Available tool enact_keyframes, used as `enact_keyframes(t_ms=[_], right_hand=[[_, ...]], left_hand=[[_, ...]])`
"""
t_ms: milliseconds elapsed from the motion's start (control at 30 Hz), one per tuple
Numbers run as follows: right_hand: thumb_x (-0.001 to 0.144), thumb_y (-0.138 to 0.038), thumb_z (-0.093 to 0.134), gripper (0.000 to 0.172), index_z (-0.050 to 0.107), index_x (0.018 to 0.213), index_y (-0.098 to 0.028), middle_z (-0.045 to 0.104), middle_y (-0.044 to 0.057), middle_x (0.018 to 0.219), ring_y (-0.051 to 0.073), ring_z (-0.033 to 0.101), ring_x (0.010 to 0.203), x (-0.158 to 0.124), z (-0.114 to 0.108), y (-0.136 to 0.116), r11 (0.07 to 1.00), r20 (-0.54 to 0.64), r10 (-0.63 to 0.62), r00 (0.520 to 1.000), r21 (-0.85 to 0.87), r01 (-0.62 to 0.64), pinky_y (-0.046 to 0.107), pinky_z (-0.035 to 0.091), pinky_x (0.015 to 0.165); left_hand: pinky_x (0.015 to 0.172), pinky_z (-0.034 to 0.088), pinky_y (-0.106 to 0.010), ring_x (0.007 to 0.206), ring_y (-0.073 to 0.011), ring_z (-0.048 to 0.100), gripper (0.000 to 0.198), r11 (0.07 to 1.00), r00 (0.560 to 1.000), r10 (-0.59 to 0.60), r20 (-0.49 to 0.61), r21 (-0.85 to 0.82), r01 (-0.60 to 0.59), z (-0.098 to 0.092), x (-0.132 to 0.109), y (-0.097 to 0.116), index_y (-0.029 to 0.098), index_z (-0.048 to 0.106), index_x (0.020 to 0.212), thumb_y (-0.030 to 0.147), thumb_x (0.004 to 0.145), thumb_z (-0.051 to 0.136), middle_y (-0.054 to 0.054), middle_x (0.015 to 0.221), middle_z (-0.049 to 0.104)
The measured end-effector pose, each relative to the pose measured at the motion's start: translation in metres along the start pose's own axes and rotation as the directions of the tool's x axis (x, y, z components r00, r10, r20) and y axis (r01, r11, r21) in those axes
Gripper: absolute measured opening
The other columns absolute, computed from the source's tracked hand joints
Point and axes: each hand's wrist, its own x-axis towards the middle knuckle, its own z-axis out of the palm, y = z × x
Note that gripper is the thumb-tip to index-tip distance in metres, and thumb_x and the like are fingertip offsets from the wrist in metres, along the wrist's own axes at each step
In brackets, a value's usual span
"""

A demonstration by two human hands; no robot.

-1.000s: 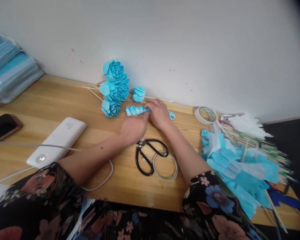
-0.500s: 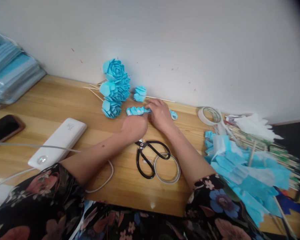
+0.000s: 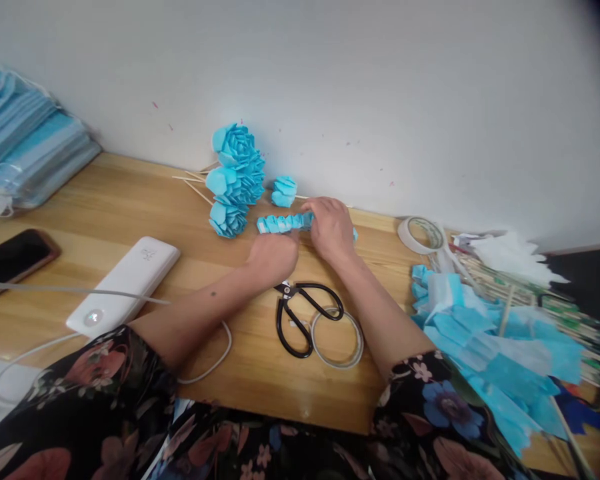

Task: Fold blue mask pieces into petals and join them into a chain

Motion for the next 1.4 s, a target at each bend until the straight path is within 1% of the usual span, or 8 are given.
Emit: enact_keyframes(t_ms=[267,433,667,833,1067,1133,1233,1400], right_hand=[[0.083,-0.002,0.04,0.047,0.072,0.113,-0.021,0.078,0.008,0.117,0.029,0.067,0.115,-0.003,-0.008,0.003,1.0,-0.051,0.011,0.999,-0.002,-0.011,0.048,0.043,0.113],[0.097,-0.01,0.033,0.045,0.07,0.119,-0.023,0.077,0.007,0.118,0.028,0.068,0.117,-0.009,-0.041,-0.01,0.999,-0.118,0.043,0.992,0.028,-0.04,0.048,0.047,0.108],[0.104,-0.02,0.039,0.035,0.069,0.122,-0.024,0.076,0.007,0.117,0.027,0.069,0.113,-0.081,-0.095,-0.053,0.998,0.046,0.051,0.998,0.047,-0.053,0.044,0.052,0.1],[0.1,-0.031,0.057,0.034,0.069,0.129,-0.019,0.076,0.014,0.113,0.032,0.068,0.105,-0.133,-0.083,-0.084,0.991,0.267,0.096,0.959,-0.117,-0.067,0.044,0.052,0.091],[0.094,-0.03,0.063,0.045,0.065,0.137,-0.015,0.073,0.021,0.116,0.036,0.069,0.104,-0.135,-0.057,-0.114,0.961,0.341,0.142,0.929,-0.274,-0.046,0.048,0.052,0.091],[0.092,-0.031,0.065,0.047,0.065,0.137,-0.016,0.073,0.02,0.115,0.035,0.07,0.101,-0.132,-0.058,-0.114,0.966,0.333,0.184,0.925,-0.236,-0.107,0.047,0.053,0.089],[0.088,-0.034,0.067,0.053,0.062,0.139,-0.019,0.075,0.016,0.118,0.033,0.072,0.101,-0.126,-0.064,-0.104,0.962,0.303,0.271,0.914,-0.061,-0.265,0.045,0.054,0.088],[0.082,-0.037,0.071,0.05,0.067,0.13,-0.024,0.076,0.006,0.1,0.024,0.07,0.084,-0.118,-0.078,-0.066,0.862,0.276,0.387,0.88,0.229,-0.451,0.039,0.055,0.078]], left_hand=[[0.076,0.057,-0.039,0.097,-0.0323,0.076,0.042,0.999,0.998,-0.01,0.068,-0.048,0.014,-0.01,-0.004,-0.001,0.014,0.066,0.131,0.019,0.102,0.036,-0.018,0.104,0.078],[0.081,0.056,-0.039,0.105,-0.0319,0.073,0.045,0.995,0.998,0.058,0.026,-0.082,-0.056,-0.011,-0.009,-0.005,0.023,0.066,0.137,0.024,0.104,0.035,-0.014,0.119,0.076],[0.092,0.055,-0.042,0.113,-0.0325,0.073,0.051,0.992,0.996,0.083,0.018,-0.093,-0.081,-0.009,-0.02,-0.011,0.021,0.059,0.149,0.026,0.103,0.038,-0.016,0.125,0.076],[0.098,0.053,-0.043,0.119,-0.0325,0.072,0.053,0.993,0.997,0.075,0.017,-0.09,-0.073,-0.009,-0.02,-0.019,0.021,0.057,0.152,0.028,0.104,0.038,-0.016,0.13,0.075],[0.102,0.052,-0.041,0.124,-0.0307,0.068,0.054,0.976,0.996,0.041,-0.076,-0.211,-0.057,-0.014,-0.018,-0.022,0.021,0.056,0.154,0.027,0.103,0.038,-0.014,0.137,0.072],[0.105,0.05,-0.04,0.124,-0.0281,0.067,0.054,0.961,0.968,0.025,-0.25,-0.261,-0.092,-0.02,-0.021,-0.021,0.019,0.056,0.153,0.024,0.104,0.034,-0.013,0.135,0.072],[0.108,0.047,-0.041,0.124,-0.0255,0.064,0.054,0.941,0.851,0.05,-0.522,-0.26,-0.215,-0.035,-0.035,-0.018,0.019,0.057,0.15,0.025,0.108,0.022,-0.012,0.128,0.072],[0.107,0.048,-0.048,0.121,-0.0265,0.064,0.055,0.837,0.774,0.377,-0.509,-0.171,-0.52,-0.057,-0.075,0.007,0.026,0.063,0.141,0.026,0.108,0.019,-0.012,0.127,0.072]])
